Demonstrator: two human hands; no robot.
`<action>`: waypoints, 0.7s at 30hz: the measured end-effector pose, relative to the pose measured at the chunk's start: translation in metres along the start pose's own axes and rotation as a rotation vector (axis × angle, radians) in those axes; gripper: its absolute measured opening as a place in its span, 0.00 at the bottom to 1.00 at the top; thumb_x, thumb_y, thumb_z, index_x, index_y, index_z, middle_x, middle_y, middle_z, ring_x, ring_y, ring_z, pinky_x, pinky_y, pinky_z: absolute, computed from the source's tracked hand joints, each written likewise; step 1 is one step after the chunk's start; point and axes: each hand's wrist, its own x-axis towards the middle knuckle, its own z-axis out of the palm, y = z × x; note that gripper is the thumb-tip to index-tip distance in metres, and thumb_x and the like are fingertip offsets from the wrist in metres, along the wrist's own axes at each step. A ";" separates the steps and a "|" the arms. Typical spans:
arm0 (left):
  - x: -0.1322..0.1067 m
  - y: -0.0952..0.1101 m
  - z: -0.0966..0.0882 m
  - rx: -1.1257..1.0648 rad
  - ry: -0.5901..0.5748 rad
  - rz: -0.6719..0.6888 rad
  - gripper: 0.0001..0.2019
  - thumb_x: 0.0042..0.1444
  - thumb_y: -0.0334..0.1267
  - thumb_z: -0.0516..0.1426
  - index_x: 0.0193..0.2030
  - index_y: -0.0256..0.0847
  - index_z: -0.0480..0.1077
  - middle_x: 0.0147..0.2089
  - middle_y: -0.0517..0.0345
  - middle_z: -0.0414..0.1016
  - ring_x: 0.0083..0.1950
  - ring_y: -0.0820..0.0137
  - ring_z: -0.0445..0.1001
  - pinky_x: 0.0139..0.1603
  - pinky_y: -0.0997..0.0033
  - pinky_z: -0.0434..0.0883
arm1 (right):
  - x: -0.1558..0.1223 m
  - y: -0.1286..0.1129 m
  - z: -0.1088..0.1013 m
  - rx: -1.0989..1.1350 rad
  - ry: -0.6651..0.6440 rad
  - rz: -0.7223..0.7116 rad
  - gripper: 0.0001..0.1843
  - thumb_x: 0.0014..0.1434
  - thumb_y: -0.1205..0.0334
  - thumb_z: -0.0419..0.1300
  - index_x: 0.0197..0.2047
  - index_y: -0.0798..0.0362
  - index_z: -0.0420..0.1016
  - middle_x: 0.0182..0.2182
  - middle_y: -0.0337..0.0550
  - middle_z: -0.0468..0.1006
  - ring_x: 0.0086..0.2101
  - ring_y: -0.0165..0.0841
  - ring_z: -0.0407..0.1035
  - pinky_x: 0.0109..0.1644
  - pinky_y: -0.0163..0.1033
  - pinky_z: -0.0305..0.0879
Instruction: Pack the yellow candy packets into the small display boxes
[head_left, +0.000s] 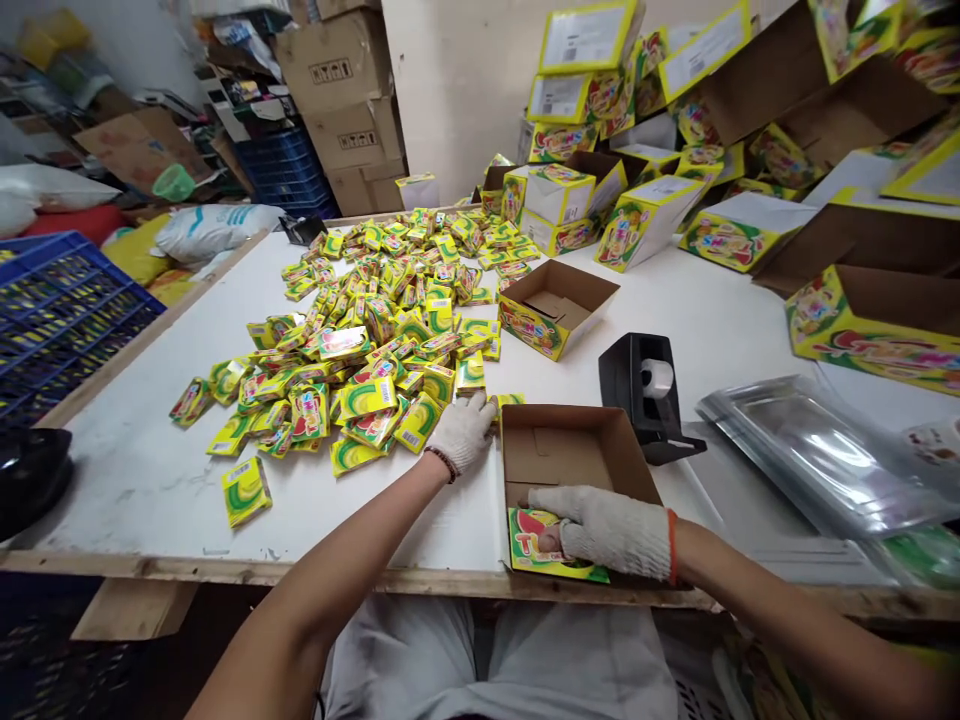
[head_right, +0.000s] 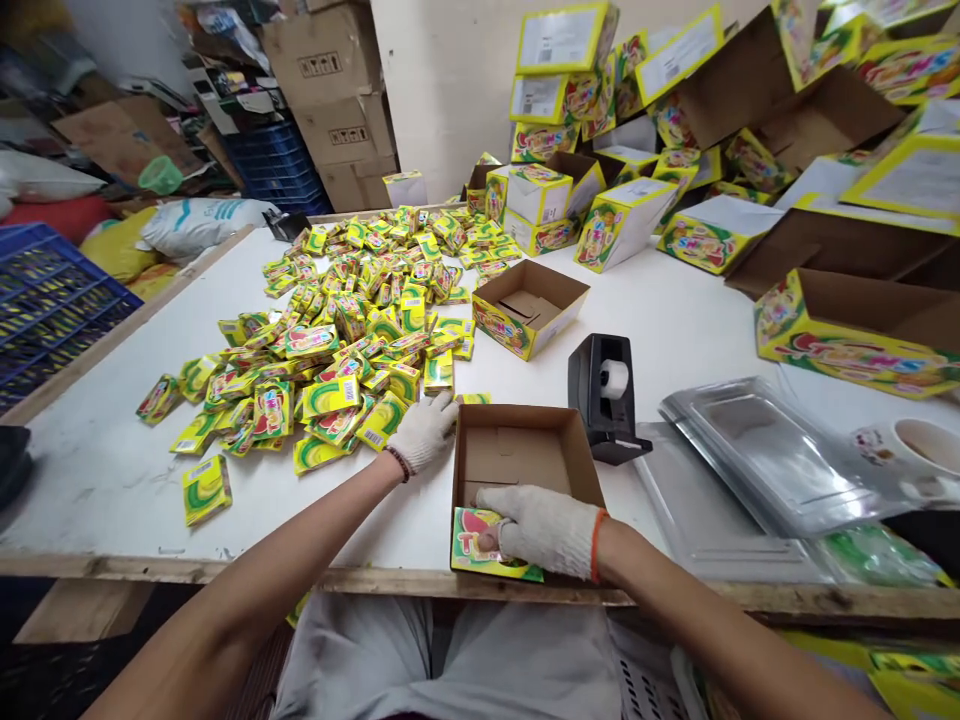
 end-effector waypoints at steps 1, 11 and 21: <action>0.004 -0.001 0.001 -0.012 0.009 -0.027 0.23 0.55 0.29 0.59 0.59 0.39 0.69 0.60 0.44 0.69 0.58 0.55 0.71 0.59 0.54 0.68 | -0.002 0.004 0.001 0.034 0.046 -0.012 0.20 0.56 0.51 0.58 0.48 0.50 0.80 0.38 0.45 0.83 0.34 0.39 0.75 0.37 0.40 0.70; -0.086 0.006 -0.023 -1.145 0.119 -0.156 0.28 0.59 0.61 0.55 0.50 0.36 0.70 0.37 0.55 0.70 0.30 0.73 0.66 0.32 0.72 0.68 | 0.022 -0.020 -0.024 0.191 0.624 -0.101 0.24 0.58 0.46 0.57 0.48 0.53 0.77 0.44 0.49 0.82 0.45 0.45 0.75 0.52 0.49 0.72; -0.065 -0.028 -0.048 0.154 0.217 -0.183 0.22 0.57 0.49 0.62 0.53 0.37 0.72 0.55 0.40 0.70 0.57 0.51 0.67 0.55 0.53 0.65 | 0.048 -0.061 -0.023 0.541 0.566 -0.122 0.27 0.51 0.43 0.64 0.48 0.51 0.70 0.41 0.47 0.81 0.38 0.40 0.75 0.39 0.43 0.75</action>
